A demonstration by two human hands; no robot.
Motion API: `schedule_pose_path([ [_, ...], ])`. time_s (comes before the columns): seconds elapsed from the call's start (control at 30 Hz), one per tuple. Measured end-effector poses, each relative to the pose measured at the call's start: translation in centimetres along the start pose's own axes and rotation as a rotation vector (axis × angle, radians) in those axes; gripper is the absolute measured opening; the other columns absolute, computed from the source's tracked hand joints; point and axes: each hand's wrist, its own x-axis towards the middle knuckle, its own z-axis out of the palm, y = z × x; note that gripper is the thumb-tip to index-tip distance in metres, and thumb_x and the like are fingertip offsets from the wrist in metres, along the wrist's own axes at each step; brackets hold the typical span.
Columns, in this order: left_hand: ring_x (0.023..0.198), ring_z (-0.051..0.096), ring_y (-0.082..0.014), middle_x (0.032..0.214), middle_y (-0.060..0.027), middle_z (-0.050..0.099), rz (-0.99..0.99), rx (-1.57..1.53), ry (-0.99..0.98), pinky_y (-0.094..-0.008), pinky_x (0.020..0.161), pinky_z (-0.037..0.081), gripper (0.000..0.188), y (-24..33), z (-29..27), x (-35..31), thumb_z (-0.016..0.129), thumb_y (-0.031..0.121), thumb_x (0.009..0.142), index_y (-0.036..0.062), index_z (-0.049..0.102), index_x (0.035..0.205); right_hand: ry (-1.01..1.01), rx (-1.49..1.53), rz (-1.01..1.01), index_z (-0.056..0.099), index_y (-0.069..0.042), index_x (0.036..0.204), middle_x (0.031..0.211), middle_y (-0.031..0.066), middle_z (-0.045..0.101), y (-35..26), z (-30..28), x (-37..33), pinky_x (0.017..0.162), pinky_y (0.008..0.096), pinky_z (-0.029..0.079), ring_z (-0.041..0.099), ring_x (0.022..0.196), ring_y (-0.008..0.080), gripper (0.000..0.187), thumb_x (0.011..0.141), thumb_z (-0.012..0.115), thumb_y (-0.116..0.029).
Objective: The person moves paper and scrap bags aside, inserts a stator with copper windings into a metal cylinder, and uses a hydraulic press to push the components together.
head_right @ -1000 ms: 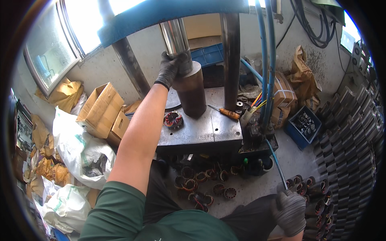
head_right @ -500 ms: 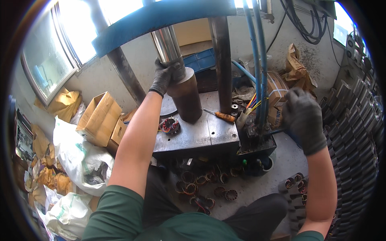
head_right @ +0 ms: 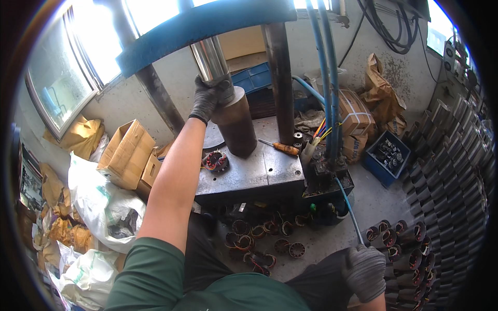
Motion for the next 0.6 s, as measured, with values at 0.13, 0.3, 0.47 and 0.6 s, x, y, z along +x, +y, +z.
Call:
schedule_pose_path([
  [0.13,0.099,0.07,-0.0228,0.114,-0.0135,0.068,0.05,0.112,0.029,-0.037,0.082,0.06,0.081,-0.2,-2.3,0.2,0.092,0.014,0.073,0.0036,0.042,0.137,0.005,0.033,-0.04,0.063,-0.005,0.087,0.075,0.0178,0.064,-0.3,0.1,1.0,0.068,0.0508,0.05,0.064,0.073,0.0393,0.019,0.081,0.073,-0.021],
  [0.3,0.099,0.069,-0.0233,0.113,-0.0152,0.067,-0.047,0.125,-0.006,-0.0375,0.08,0.06,0.08,0.6,-1.0,-0.4,0.089,0.015,0.076,0.0027,0.039,0.137,0.018,0.039,-0.014,0.066,-0.006,0.093,0.076,0.0177,0.064,0.2,-0.6,0.6,0.067,0.0505,0.05,0.064,0.072,0.0399,0.022,0.082,0.074,-0.022],
  [0.47,0.1,0.068,-0.0237,0.114,-0.0155,0.065,-0.127,0.002,-0.053,-0.037,0.082,0.06,0.076,0.7,-0.7,-0.5,0.089,0.018,0.081,0.0024,0.039,0.136,0.075,0.065,-0.024,0.065,-0.008,0.09,0.073,0.0162,0.063,0.3,-0.5,1.0,0.064,0.0499,0.049,0.063,0.067,0.0391,0.016,0.082,0.073,-0.019],
  [0.6,0.103,0.068,-0.0252,0.117,-0.0162,0.065,-0.124,-0.124,-0.034,-0.0384,0.087,0.058,0.067,-0.3,-2.7,0.4,0.082,0.028,0.09,0.0022,0.041,0.136,0.102,0.071,-0.063,0.065,-0.009,0.087,0.069,0.0148,0.061,0.3,-0.6,1.8,0.062,0.0492,0.049,0.062,0.064,0.0388,0.011,0.082,0.072,-0.016],
])
